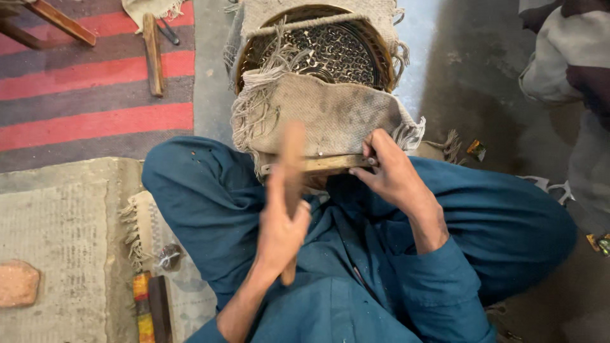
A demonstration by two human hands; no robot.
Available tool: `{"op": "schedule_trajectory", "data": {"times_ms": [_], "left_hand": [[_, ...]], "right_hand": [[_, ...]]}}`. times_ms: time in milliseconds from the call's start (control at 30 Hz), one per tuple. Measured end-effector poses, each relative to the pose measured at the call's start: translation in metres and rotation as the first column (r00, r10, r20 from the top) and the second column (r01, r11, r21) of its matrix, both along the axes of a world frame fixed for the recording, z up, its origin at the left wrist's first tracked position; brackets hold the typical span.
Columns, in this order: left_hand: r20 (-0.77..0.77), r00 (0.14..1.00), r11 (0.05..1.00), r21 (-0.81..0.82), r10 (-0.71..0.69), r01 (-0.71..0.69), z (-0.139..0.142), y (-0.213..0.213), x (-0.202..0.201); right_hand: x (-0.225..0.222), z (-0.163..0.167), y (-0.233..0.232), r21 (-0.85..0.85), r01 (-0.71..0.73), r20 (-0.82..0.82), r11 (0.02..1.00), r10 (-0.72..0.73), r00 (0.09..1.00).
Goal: The person sits cross-legged on the floor with an ornate brass tray resting on a cloth pad on their lap. They repeatedly strike the tray's decorated surface with a wooden mallet, repositioning the tray and rotating it between strikes, and at one point reposition the cloth pad before resuming hammering.
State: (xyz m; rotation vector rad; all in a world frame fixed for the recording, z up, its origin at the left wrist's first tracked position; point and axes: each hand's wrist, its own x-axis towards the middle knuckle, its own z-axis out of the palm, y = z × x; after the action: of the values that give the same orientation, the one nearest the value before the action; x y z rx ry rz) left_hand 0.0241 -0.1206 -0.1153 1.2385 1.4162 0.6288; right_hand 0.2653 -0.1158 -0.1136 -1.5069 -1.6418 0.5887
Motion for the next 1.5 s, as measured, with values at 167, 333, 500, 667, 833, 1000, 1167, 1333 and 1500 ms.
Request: {"op": "schedule_trajectory", "data": {"times_ms": [167,333,500,667,833,1000,1167,1333,1500], "left_hand": [[-0.144,0.978,0.783,0.586,-0.151,0.207,-0.009,0.008,0.0],[-0.174,0.973,0.776,0.588,-0.155,0.229,-0.01,0.01,0.002],[-0.118,0.989,0.8,0.583,-0.089,0.141,-0.001,0.014,0.006],[-0.18,0.974,0.824,0.526,-0.134,0.211,0.004,0.019,0.006],[-0.099,0.954,0.861,0.413,-0.281,0.297,0.014,0.023,0.003],[-0.148,0.948,0.73,0.608,-0.282,0.312,0.032,0.012,-0.003],[-0.303,0.832,0.692,0.463,-0.464,0.554,0.034,-0.007,0.008],[-0.501,0.767,0.669,0.411,-0.401,0.619,0.03,-0.009,0.014],[-0.562,0.787,0.644,0.507,-0.256,0.572,0.026,-0.008,0.008]], "right_hand": [[0.0,0.003,-0.001,-0.058,0.023,-0.028,0.998,-0.025,0.999],[0.001,0.003,0.0,-0.04,0.018,-0.03,0.999,-0.019,0.999],[0.001,0.0,0.001,-0.077,0.035,-0.034,0.996,-0.038,0.999],[0.002,-0.001,0.002,-0.042,0.029,-0.024,0.999,-0.03,0.999],[0.004,-0.005,0.001,-0.052,0.022,-0.063,0.998,-0.025,0.998],[0.007,-0.009,-0.002,-0.095,0.044,-0.088,0.994,-0.052,0.995],[0.02,-0.009,-0.012,-0.027,0.154,-0.039,0.988,-0.155,0.987],[0.022,-0.015,-0.011,-0.047,0.161,-0.048,0.986,-0.163,0.985],[0.023,-0.016,-0.012,-0.097,0.161,-0.079,0.982,-0.169,0.982]]}}
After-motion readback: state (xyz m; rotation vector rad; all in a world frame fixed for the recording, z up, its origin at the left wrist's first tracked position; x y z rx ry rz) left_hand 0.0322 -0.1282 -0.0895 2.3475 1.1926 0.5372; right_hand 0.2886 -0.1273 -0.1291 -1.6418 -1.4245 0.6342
